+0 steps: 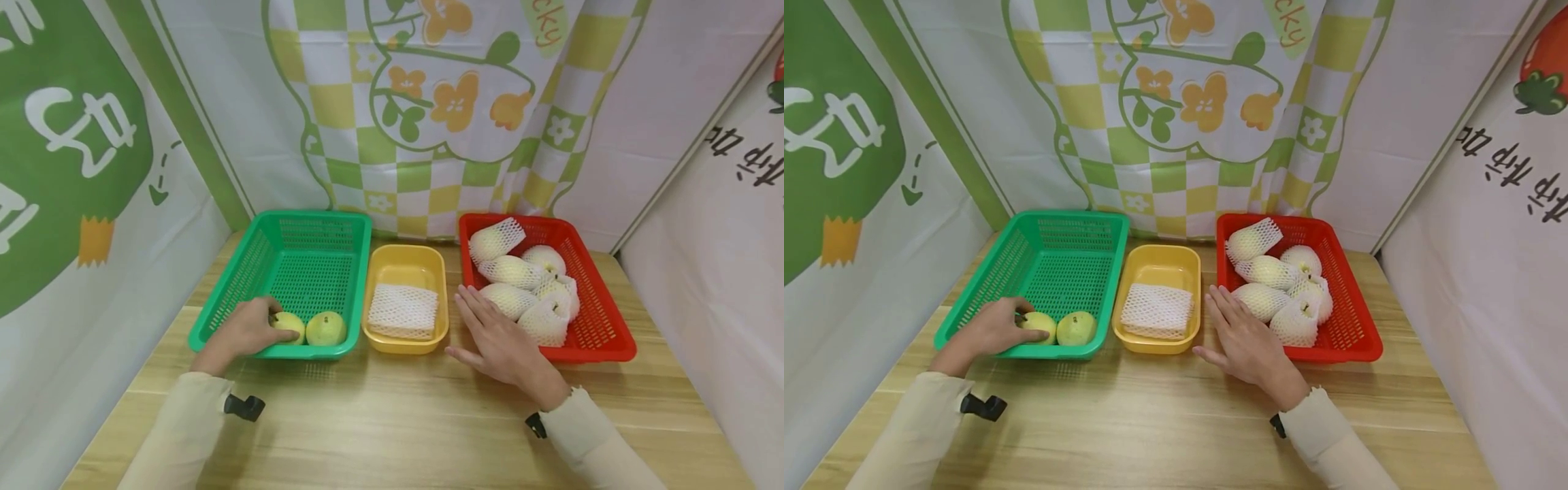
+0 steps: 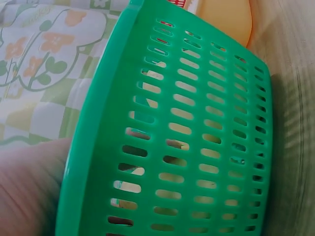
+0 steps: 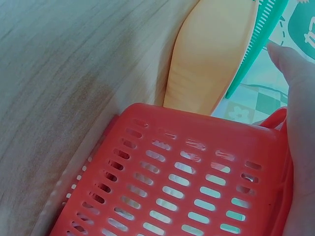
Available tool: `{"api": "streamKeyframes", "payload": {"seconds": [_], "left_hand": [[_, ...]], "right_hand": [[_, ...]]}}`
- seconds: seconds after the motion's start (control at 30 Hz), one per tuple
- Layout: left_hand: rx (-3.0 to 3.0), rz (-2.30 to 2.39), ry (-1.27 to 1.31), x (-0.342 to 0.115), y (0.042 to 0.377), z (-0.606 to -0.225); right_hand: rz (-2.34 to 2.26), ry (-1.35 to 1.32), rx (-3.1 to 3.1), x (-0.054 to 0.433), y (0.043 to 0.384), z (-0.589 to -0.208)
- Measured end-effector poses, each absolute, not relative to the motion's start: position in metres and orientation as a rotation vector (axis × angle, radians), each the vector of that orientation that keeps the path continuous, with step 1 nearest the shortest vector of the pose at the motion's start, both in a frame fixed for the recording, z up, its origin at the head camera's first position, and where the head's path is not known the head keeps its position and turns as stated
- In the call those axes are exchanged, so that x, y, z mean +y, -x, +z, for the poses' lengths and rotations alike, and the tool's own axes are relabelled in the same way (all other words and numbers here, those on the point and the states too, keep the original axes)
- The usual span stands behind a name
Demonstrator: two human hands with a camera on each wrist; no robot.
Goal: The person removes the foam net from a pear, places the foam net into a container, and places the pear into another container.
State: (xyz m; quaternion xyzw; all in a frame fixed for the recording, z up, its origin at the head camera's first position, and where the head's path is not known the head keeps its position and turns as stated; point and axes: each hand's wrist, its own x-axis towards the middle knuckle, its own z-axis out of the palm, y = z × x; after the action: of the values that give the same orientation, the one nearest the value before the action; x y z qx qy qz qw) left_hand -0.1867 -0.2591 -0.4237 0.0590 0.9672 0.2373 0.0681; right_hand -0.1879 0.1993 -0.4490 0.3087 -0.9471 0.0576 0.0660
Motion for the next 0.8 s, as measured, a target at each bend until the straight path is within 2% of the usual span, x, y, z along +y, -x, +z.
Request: {"api": "streamKeyframes", "payload": {"seconds": [0.53,0.8], "left_hand": [[2.952,0.702,-0.308,-0.250,0.176,-0.411],[3.014,0.722,-0.620,-0.216,0.159,-0.397]], "right_hand": [[0.177,-0.924,-2.869,0.198,0.187,-0.448],[0.179,-0.932,-2.852,0.198,0.187,-0.448]]}}
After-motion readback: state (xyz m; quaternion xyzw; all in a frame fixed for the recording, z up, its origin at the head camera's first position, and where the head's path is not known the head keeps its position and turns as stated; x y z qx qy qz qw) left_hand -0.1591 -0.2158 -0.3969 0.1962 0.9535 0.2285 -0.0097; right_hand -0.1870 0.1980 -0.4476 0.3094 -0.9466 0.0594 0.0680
